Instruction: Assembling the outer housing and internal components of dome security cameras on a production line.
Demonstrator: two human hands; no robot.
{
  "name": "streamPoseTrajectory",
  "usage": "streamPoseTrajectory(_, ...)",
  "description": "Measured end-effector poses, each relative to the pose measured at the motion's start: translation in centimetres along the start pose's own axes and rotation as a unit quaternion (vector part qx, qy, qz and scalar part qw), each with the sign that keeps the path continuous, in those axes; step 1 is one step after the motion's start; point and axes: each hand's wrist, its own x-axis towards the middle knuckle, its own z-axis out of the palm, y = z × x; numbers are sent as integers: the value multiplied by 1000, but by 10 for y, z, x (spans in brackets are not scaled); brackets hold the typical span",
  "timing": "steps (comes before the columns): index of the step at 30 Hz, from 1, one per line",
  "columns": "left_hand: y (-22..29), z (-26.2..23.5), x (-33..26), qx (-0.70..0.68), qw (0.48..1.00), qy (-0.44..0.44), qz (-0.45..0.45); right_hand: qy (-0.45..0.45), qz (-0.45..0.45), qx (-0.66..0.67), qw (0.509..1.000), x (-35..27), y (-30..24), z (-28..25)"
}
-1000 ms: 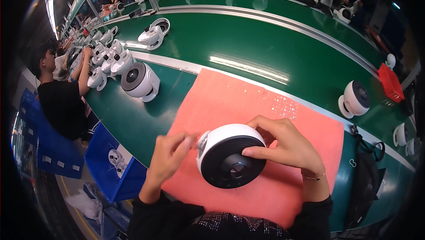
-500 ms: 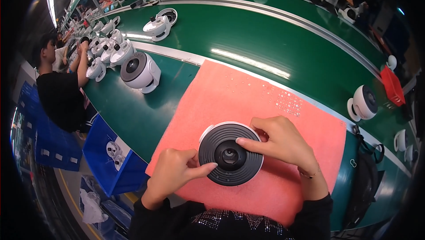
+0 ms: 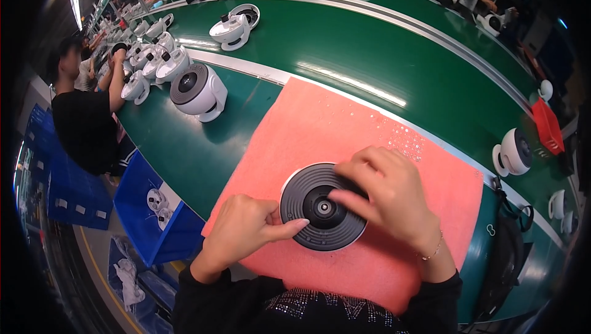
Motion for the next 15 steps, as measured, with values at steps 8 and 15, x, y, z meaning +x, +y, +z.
streamPoseTrajectory(8, -1, 0, 2, 2, 1000, 4, -2, -122, -58, 93, 986, -5, -12, -2)
streamPoseTrajectory(15, 2, -1, 3, -7, 1000, -8, -9, -119, -78, 125, 982, -8, -16, -2)
